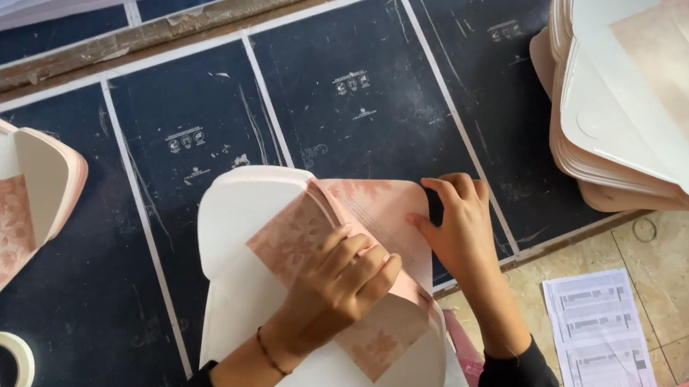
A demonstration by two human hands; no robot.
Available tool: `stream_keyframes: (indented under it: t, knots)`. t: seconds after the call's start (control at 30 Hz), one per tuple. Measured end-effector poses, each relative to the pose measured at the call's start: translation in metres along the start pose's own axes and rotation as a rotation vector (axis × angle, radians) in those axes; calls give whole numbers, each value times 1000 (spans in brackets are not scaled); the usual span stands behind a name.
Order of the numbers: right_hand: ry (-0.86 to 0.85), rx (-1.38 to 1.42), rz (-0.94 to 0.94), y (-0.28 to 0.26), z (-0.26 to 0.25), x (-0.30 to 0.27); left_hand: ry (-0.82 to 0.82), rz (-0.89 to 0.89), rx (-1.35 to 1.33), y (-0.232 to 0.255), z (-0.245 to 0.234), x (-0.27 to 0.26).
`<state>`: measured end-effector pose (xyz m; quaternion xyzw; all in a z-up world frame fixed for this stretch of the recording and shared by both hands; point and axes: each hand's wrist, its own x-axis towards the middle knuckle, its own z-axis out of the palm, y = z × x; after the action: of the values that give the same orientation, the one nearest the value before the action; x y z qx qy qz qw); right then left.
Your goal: The person repeatedly folds pink printed paper sheets into triangular shapes and places them into white triangular containers. The person handles the paper by hand, folds it multiple times, and stacks the finished items on the table.
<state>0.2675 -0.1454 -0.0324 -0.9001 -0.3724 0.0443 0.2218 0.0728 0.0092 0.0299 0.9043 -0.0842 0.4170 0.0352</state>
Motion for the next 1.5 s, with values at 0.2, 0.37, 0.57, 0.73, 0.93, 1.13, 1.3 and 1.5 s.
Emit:
stream_keyframes:
  t: [0.2, 0.37, 0.57, 0.73, 0.93, 1.13, 1.3, 1.5]
  knots:
    - [38, -7, -82, -2, 3, 0, -219, -95, -135, 13, -33, -27]
    - [67, -39, -102, -10, 0, 4, -224, -179, -97, 17, -53, -38]
    - [-73, 416, -170, -51, -34, 3, -319, -326, -149, 40, -75, -66]
    - [-191, 712, -499, -103, -49, -17, -421, -449, -80, 63, -84, -114]
    - [-293, 581, -545, -135, -49, -44, -507, -510, -187, 61, -90, -118]
    - [-398, 607, -529, -141, -36, -47, -478, -522, -202, 64, -92, -123]
    - [-704, 885, -513, -132, -35, -36, -384, -466, -222, 54, -94, -105]
    - [-584, 819, -498, -121, -36, -41, -184, -205, 106, 20, -64, -51]
